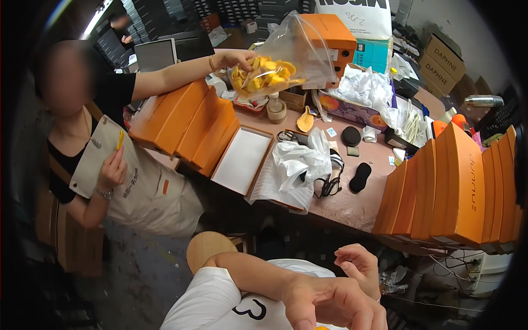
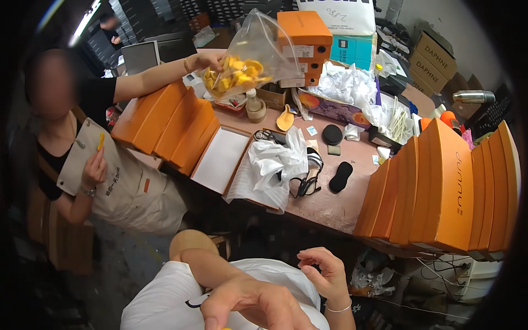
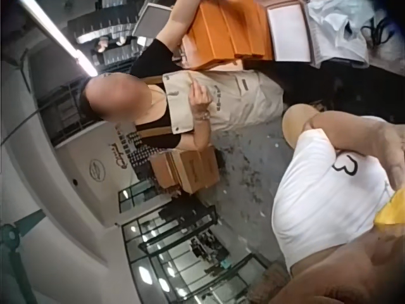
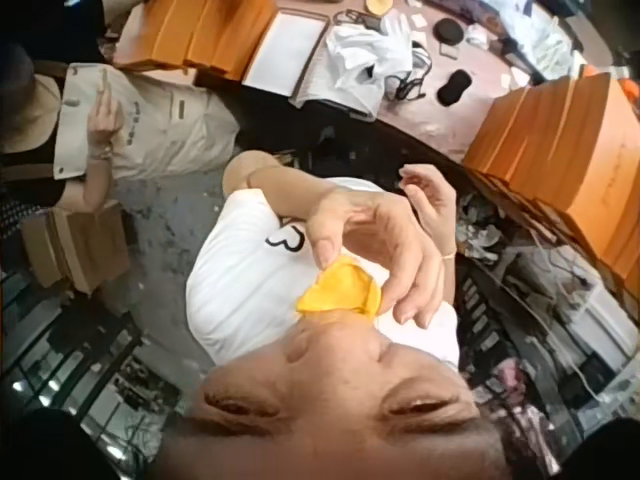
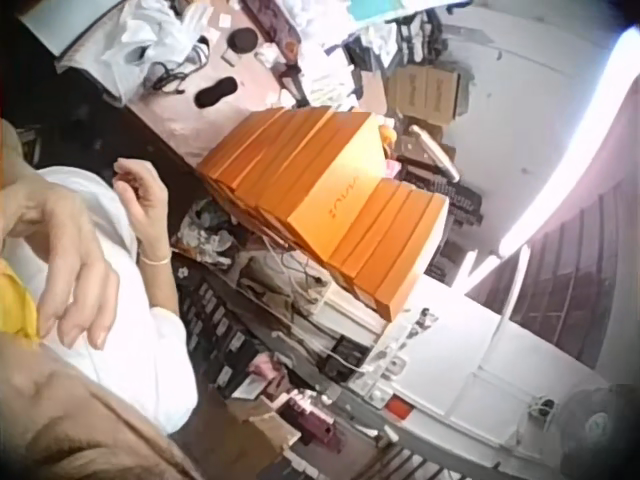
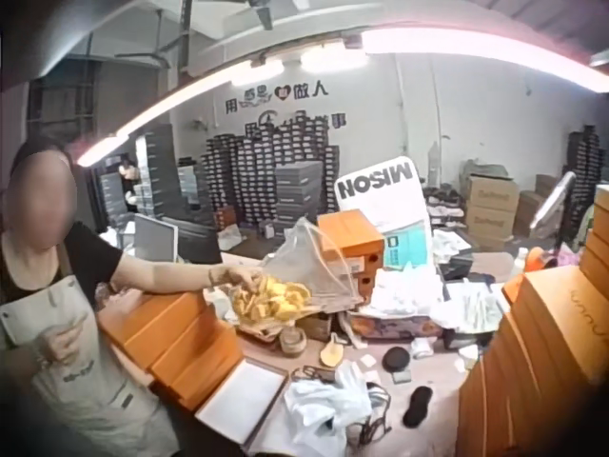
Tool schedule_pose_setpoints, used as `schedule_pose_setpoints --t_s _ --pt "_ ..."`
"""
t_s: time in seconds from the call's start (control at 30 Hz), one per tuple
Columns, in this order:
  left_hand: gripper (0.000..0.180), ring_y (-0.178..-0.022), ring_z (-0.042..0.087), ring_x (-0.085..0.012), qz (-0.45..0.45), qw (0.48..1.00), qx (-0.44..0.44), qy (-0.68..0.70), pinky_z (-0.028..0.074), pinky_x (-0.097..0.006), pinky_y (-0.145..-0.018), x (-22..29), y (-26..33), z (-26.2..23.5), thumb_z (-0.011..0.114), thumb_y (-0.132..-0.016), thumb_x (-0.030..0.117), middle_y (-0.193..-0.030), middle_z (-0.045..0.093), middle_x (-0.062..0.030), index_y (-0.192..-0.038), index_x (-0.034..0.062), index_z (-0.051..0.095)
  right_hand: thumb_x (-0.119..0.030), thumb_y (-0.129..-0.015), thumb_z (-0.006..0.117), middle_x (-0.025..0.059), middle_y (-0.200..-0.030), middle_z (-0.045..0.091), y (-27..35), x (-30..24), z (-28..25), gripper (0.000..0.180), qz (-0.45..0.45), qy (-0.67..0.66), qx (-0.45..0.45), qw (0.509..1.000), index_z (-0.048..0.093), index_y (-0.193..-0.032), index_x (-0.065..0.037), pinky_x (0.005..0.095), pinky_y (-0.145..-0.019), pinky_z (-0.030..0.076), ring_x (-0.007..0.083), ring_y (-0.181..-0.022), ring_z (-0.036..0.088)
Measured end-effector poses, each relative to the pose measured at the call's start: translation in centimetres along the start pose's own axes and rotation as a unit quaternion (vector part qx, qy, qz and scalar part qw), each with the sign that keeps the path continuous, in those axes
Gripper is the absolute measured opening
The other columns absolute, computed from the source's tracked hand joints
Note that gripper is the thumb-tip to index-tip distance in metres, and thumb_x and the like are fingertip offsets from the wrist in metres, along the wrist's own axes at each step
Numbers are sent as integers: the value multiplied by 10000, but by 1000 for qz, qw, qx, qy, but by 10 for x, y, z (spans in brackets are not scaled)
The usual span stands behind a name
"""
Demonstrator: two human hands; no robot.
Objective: Packing high-heeled shoes into boxes and wrapping them in tissue paper.
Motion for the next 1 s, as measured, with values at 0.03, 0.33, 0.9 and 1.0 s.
schedule_pose_setpoints --t_s 0.03,0.33,0.9,1.0 --pt "507 -1160 498 -337 7 1000 2 4 363 -457 -1010 -12 1 -1 721 -758 371 -1115 591 -169 -1037 -46 646 -44 -840 682 112 -989 626 9 5 -6 253 12 -3 1 1000 636 -1079 26 262 -766 502 163 -842 627" --pt "493 -1137 511 -334 19 1000 -23 6 393 -445 -976 -65 -10 -1 710 -763 344 -1101 585 -185 -1037 -63 657 -42 -842 669 111 -989 633 37 4 -24 240 0 -6 -42 999 642 -1072 22 261 -755 505 158 -841 631" --pt "400 -1005 597 -238 178 796 577 -37 444 -433 -968 62 221 -84 631 -835 391 -1094 632 -84 -1054 57 644 -101 -844 681 104 -941 632 -3 63 -10 253 28 267 -40 963 640 -1069 7 260 -648 502 155 -748 625" --pt "385 -993 604 -236 153 794 588 -35 457 -429 -941 83 229 -92 617 -849 385 -1082 646 -94 -1042 54 655 -120 -845 685 102 -927 629 -39 76 5 256 53 263 -43 962 640 -1068 -4 266 -643 497 153 -736 621"
Point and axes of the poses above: each hand's wrist, its own y-axis away from the middle knuckle, its own z-axis out of the palm, x = y × z, the point moved 4 cm from there along -y, towards the middle knuckle
